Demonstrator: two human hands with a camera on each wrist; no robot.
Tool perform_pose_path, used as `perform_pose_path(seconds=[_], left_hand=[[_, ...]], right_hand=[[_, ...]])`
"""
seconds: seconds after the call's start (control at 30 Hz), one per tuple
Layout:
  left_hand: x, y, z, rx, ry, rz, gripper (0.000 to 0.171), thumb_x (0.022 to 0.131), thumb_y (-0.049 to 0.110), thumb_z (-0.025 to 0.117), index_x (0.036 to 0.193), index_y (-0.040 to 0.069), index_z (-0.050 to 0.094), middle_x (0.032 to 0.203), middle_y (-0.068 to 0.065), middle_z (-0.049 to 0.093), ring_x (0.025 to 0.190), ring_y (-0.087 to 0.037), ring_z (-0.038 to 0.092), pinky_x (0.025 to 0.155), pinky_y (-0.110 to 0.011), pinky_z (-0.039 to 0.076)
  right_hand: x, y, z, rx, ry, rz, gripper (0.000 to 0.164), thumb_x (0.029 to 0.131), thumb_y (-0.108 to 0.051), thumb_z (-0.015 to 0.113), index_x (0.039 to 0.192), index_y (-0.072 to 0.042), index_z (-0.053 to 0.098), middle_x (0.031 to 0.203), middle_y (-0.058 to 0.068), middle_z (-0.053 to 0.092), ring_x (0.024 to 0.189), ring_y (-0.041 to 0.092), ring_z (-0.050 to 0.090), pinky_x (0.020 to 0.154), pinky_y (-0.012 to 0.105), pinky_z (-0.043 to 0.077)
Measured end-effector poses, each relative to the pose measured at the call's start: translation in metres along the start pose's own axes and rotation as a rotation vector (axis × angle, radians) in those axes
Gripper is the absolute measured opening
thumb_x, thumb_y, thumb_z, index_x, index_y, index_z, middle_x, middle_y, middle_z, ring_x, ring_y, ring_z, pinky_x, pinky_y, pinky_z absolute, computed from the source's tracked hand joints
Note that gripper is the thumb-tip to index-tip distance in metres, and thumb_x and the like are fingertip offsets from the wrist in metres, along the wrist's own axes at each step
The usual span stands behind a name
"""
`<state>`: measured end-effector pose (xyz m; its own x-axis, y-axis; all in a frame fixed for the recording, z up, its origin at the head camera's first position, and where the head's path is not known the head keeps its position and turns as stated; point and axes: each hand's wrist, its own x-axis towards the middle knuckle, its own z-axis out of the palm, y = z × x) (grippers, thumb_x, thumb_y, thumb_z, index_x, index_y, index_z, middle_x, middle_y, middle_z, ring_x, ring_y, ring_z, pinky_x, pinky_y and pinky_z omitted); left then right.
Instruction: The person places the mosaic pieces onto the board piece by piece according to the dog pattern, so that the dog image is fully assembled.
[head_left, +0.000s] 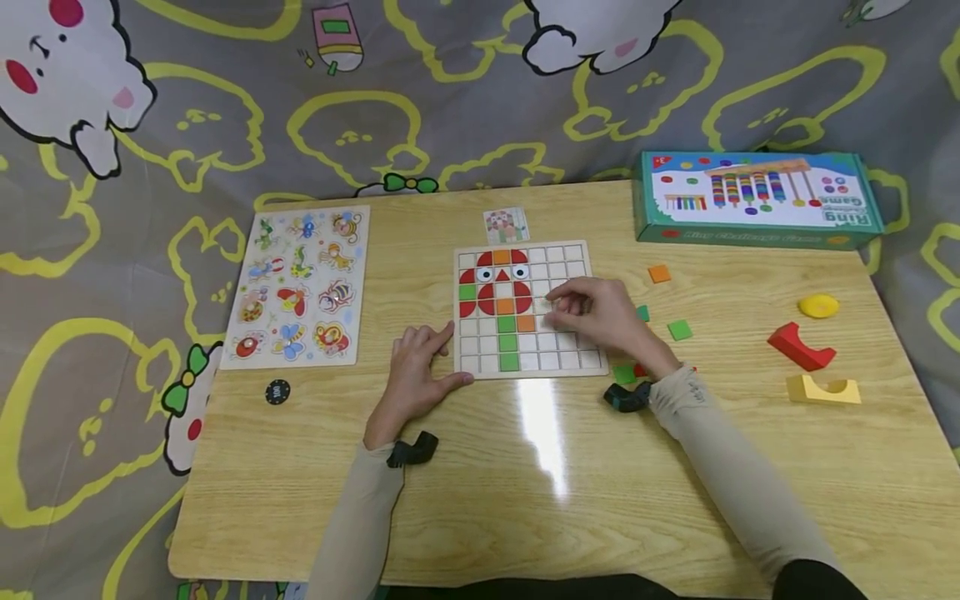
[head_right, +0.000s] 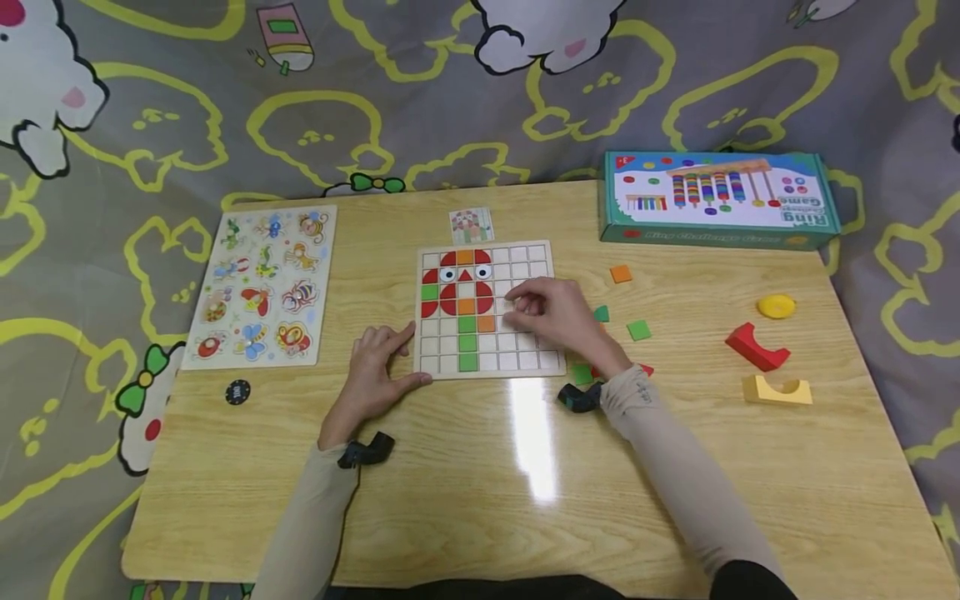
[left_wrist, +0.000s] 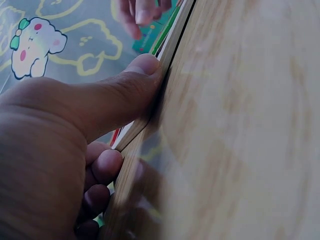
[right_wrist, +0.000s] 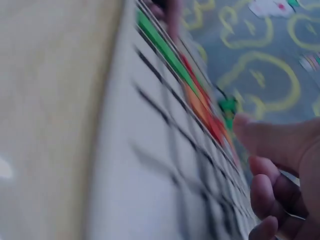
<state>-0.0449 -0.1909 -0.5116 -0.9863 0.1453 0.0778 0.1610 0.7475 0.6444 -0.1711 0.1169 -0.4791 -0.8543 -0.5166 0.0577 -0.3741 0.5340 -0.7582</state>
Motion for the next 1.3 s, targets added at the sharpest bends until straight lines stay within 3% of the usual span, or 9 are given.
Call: perform_pose_path(seconds=[0.23,0.47,0.7,0.87,0.97,1.13,1.3], left_hand=[[0.000,0.000,0.003,0.000,0.009,0.010,0.090,0.071,0.044,0.087,0.145,0.009,0.050,0.090,0.001,0.050,0.088,-0.018,0.035,0.081,-0.036,0.025],[0.000,-0.002,0.003,-0.003,0.015,0.013,0.090,0.071,0.044,0.087,0.145,0.009,0.050,0.090,0.002,0.050,0.088,-0.018,0.035,0.082,-0.036,0.025],[0.000,0.001,0.002,0.014,0.010,0.012,0.088,0.072,0.044,0.086,0.145,0.008,0.050,0.089,0.001,0.050,0.086,-0.019,0.035,0.081,-0.036,0.026],[0.000,0.000,0.002,0.019,0.012,0.018,0.088,0.072,0.043,0.087,0.144,0.008,0.051,0.089,0.001,0.050,0.085,-0.019,0.035,0.080,-0.036,0.026],[-0.001,0.000,0.002,0.015,0.014,0.022,0.088,0.072,0.043,0.087,0.144,0.008,0.051,0.089,0.001,0.050,0.085,-0.019,0.034,0.080,-0.036,0.025],[-0.001,0.000,0.002,0.007,0.016,0.023,0.088,0.072,0.042,0.087,0.144,0.008,0.051,0.089,0.001,0.050,0.085,-0.019,0.034,0.080,-0.036,0.025],[0.000,0.000,0.002,0.011,0.017,0.024,0.088,0.072,0.043,0.087,0.144,0.008,0.051,0.089,0.001,0.050,0.085,-0.019,0.034,0.080,-0.036,0.025]], right_hand=[[-0.011,0.047,-0.070,-0.170,0.118,0.116,0.029,0.088,-0.020,0.076,0.114,-0.011,0.073,0.089,0.003,0.069,0.075,0.016,0.059,0.064,0.018,0.041],[-0.023,0.084,-0.106,-0.288,0.079,0.182,0.031,0.091,-0.018,0.072,0.120,-0.007,0.069,0.097,0.010,0.067,0.082,0.022,0.060,0.070,0.021,0.040],[-0.026,0.091,-0.110,-0.278,0.062,0.227,0.030,0.092,-0.027,0.071,0.113,-0.005,0.069,0.101,0.014,0.065,0.086,0.026,0.059,0.073,0.031,0.041],[-0.030,0.088,-0.108,-0.264,0.065,0.245,0.029,0.090,-0.029,0.073,0.105,-0.006,0.065,0.095,0.013,0.065,0.083,0.025,0.059,0.069,0.021,0.041],[-0.032,0.085,-0.104,-0.235,0.090,0.221,0.028,0.090,-0.027,0.073,0.108,-0.007,0.063,0.090,0.011,0.064,0.079,0.021,0.057,0.066,0.018,0.039],[-0.031,0.073,-0.093,-0.141,0.128,0.168,0.025,0.093,-0.026,0.069,0.116,-0.017,0.068,0.080,0.008,0.062,0.067,0.016,0.050,0.063,0.025,0.036],[-0.028,0.046,-0.074,0.000,0.121,0.173,0.023,0.091,-0.030,0.072,0.111,-0.019,0.072,0.081,0.007,0.065,0.065,0.015,0.054,0.059,0.022,0.041]])
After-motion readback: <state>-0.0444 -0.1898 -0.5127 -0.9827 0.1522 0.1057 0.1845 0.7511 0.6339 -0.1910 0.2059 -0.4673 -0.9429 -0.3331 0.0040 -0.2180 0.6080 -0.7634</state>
